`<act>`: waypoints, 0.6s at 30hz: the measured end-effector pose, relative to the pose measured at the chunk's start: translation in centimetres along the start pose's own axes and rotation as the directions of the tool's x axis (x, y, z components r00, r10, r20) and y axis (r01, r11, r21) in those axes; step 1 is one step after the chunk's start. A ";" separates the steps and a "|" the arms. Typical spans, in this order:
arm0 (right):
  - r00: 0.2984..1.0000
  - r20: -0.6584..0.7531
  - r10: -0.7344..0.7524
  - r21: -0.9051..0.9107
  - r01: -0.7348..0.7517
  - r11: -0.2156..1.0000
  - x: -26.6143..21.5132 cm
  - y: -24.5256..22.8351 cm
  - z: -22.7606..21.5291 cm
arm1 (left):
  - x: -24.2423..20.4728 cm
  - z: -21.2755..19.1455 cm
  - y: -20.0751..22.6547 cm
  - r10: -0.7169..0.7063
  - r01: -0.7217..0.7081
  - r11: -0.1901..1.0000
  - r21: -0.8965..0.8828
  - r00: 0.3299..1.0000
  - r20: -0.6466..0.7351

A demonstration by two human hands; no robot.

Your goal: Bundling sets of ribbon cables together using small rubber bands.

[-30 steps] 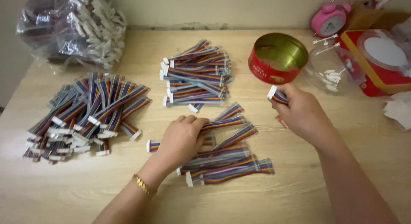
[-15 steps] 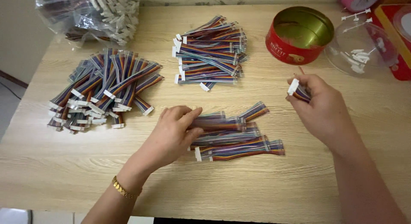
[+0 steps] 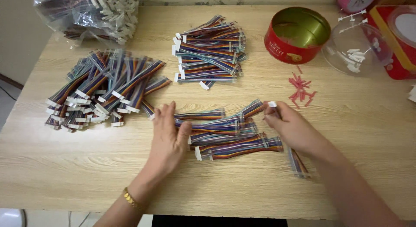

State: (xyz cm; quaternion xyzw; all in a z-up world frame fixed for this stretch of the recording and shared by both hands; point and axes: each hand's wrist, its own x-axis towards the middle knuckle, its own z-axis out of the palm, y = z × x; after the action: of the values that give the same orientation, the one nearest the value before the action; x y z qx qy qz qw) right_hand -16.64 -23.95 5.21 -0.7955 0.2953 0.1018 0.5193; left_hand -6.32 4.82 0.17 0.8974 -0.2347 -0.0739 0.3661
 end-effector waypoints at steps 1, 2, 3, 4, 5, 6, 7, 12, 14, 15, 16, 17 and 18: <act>1.000 -0.002 -0.001 -0.003 0.001 1.000 -0.5 -0.8 0.4 | 0.0 0.4 0.2 0.001 -0.001 1.000 -0.003 1.000 -0.002; 1.000 0.014 0.026 -0.021 -0.026 0.999 -0.9 -1.6 0.9 | 0.0 0.8 0.4 0.020 -0.020 1.000 -0.002 1.000 -0.017; 0.998 0.030 0.055 -0.039 -0.054 0.998 -1.4 -2.4 1.4 | 0.0 1.1 0.7 0.038 -0.038 0.999 0.001 0.999 -0.029; 0.998 0.029 0.056 -0.039 -0.055 0.998 -0.9 -1.7 1.6 | -0.1 0.7 1.4 0.038 -0.038 0.999 0.000 0.999 -0.029; 0.997 0.072 -0.015 -0.016 0.016 1.000 -0.5 -0.9 1.9 | -0.3 0.3 2.0 0.008 -0.006 0.990 -0.138 1.000 0.009; 0.990 0.113 -0.088 0.010 0.087 0.996 -0.1 -0.2 2.1 | -0.4 -0.1 2.7 -0.016 0.030 0.962 -0.272 0.999 0.052; 0.990 0.110 -0.086 0.009 0.086 0.996 -0.1 -0.2 1.7 | -0.4 -0.3 2.5 -0.014 0.028 0.961 -0.274 0.998 0.053; 0.976 -0.104 -0.190 0.019 0.193 0.981 2.2 2.6 -0.2 | -0.4 -1.5 1.9 -0.082 0.084 0.955 -0.283 0.996 0.019; 0.991 -0.067 -0.120 -0.034 0.118 0.992 1.3 0.5 0.2 | -0.4 -0.4 1.2 -0.040 0.051 0.958 -0.283 0.998 0.043; 0.998 -0.030 -0.046 -0.090 0.043 0.995 0.9 -0.6 0.5 | -0.6 0.0 0.8 -0.004 0.022 0.959 -0.283 0.998 0.066; 0.998 -0.028 -0.048 -0.091 0.045 0.995 0.9 -0.6 0.9 | -0.7 0.6 0.8 -0.005 0.023 0.959 -0.283 0.998 0.064; 0.996 -0.014 -0.092 -0.074 0.091 0.993 1.0 -0.7 1.3 | -0.7 1.2 0.7 0.033 -0.015 0.976 -0.216 0.996 0.078; 0.991 0.000 -0.136 -0.057 0.136 0.989 1.1 -0.7 1.6 | -0.7 1.9 0.6 0.070 -0.055 0.987 -0.148 0.993 0.096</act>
State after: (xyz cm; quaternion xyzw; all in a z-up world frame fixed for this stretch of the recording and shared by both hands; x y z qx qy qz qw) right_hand -15.14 -22.76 4.53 -0.8283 0.2384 0.0728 0.5017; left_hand -7.77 3.60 -0.77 0.8557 -0.2748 -0.1244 0.4205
